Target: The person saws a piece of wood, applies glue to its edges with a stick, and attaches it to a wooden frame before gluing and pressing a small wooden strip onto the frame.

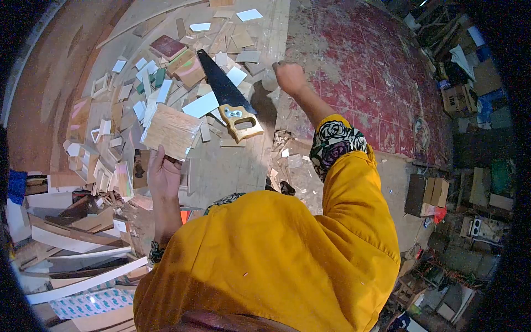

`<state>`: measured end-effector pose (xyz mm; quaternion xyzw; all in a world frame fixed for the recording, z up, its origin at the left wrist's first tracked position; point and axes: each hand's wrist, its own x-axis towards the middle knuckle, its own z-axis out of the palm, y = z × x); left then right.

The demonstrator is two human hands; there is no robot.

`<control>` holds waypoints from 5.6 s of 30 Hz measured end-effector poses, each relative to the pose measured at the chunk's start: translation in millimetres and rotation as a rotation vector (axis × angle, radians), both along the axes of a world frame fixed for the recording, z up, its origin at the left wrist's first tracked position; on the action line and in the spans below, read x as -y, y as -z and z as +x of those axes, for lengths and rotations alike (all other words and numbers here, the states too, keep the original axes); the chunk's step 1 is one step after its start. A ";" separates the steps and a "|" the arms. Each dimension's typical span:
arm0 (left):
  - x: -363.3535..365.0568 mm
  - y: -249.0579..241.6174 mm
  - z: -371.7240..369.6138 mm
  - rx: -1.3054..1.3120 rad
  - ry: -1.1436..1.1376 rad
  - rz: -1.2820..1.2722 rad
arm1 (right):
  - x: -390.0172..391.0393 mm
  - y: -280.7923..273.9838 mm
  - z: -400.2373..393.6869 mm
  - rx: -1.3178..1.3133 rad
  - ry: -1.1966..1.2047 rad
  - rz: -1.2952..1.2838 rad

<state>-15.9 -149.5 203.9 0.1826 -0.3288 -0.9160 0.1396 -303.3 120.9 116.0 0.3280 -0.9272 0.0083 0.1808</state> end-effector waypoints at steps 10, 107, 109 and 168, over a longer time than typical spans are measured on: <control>5.8 11.2 -0.9 0.000 0.024 -0.017 | -14.5 11.4 -15.8 0.278 0.483 -0.494; 3.7 11.3 -7.4 -0.067 -0.031 0.039 | -5.5 12.9 -34.6 0.263 0.069 -0.221; 1.4 17.2 -6.3 -0.025 -0.054 0.069 | -1.8 14.3 -22.9 0.230 0.076 -0.288; -0.9 0.1 -13.4 -0.131 -0.033 0.085 | 32.0 -78.2 194.9 1.030 -0.142 -1.445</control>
